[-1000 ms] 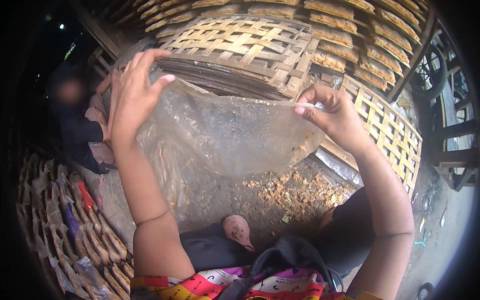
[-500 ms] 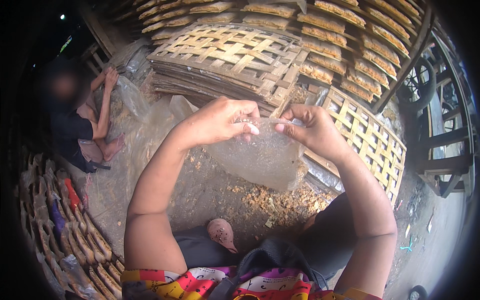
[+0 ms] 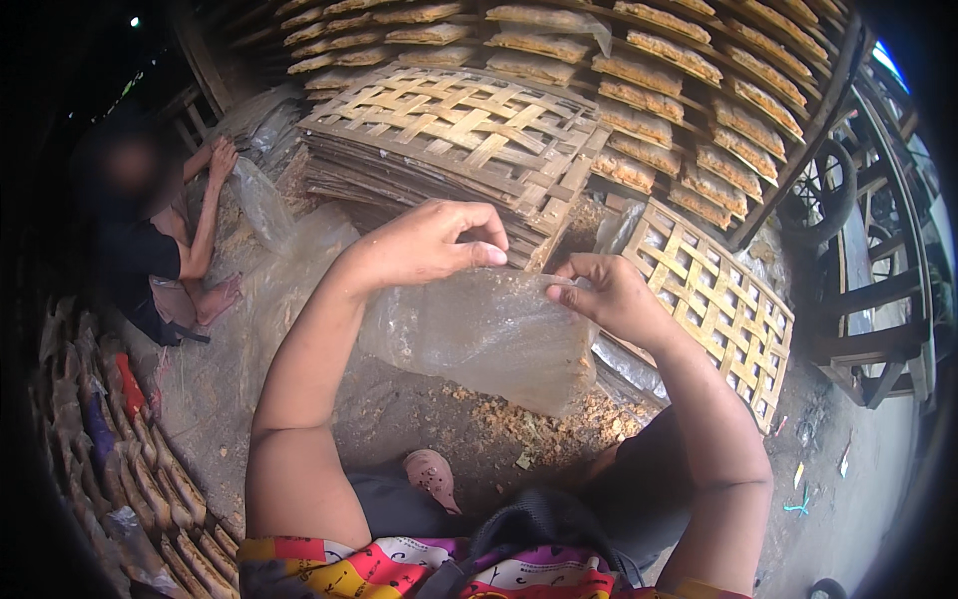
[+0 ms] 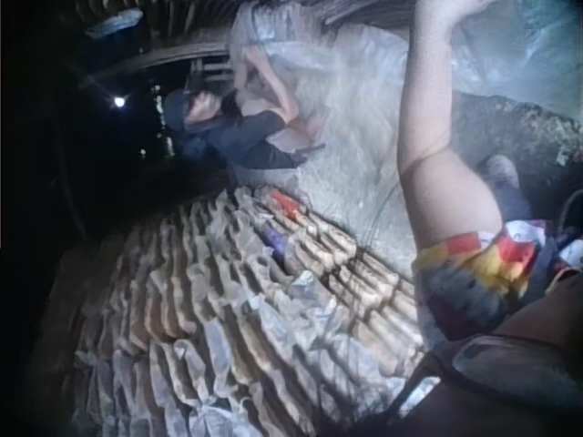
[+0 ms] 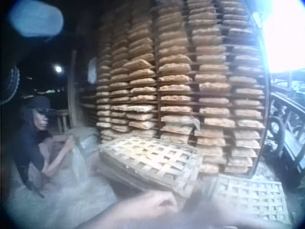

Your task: The person places a plastic sheet onto a woven tray, smooths it, and then picks up another tray to inspect and adjust its edges. The person repeats this process with additional trays and plastic sheets.

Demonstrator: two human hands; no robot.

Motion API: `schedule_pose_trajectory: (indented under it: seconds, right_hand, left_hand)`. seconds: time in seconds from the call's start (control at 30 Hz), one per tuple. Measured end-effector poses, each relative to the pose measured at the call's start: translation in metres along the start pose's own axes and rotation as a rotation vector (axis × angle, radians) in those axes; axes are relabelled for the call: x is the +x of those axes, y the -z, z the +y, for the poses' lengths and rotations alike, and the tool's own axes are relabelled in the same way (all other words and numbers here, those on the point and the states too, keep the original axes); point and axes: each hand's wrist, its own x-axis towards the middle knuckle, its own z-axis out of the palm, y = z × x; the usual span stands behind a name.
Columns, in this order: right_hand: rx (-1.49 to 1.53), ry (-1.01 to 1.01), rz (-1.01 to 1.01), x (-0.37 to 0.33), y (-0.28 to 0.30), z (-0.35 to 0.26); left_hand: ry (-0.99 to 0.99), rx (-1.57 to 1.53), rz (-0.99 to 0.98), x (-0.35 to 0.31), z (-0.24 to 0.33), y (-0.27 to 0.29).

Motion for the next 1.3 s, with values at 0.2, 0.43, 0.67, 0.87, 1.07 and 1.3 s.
schedule_pose_trajectory:
  seconds: [0.2,0.43,0.67,0.87,1.07,1.3]
  right_hand:
    - [0.075,-0.091,0.025,-0.027,-0.023,0.002]
    - [-0.273,-0.003,-0.060,-0.039,-0.023,-0.002]
    - [-0.299,-0.008,-0.040,-0.036,-0.015,0.008]
    - [-0.266,0.009,-0.004,-0.035,-0.011,0.007]
    - [-0.198,0.054,-0.017,-0.028,-0.007,-0.002]
    - [-0.020,0.018,0.083,-0.028,-0.002,0.001]
  left_hand:
    - [0.109,0.259,0.005,-0.014,-0.012,0.009]
    - [0.622,0.529,0.185,-0.086,-0.073,0.098]
    - [0.786,1.019,0.772,-0.208,-0.130,0.158]
    - [0.772,0.555,0.537,-0.186,-0.119,0.146]
    - [0.247,0.069,0.134,-0.057,-0.054,0.058]
    - [-0.162,-0.049,-0.148,0.022,0.004,-0.068]
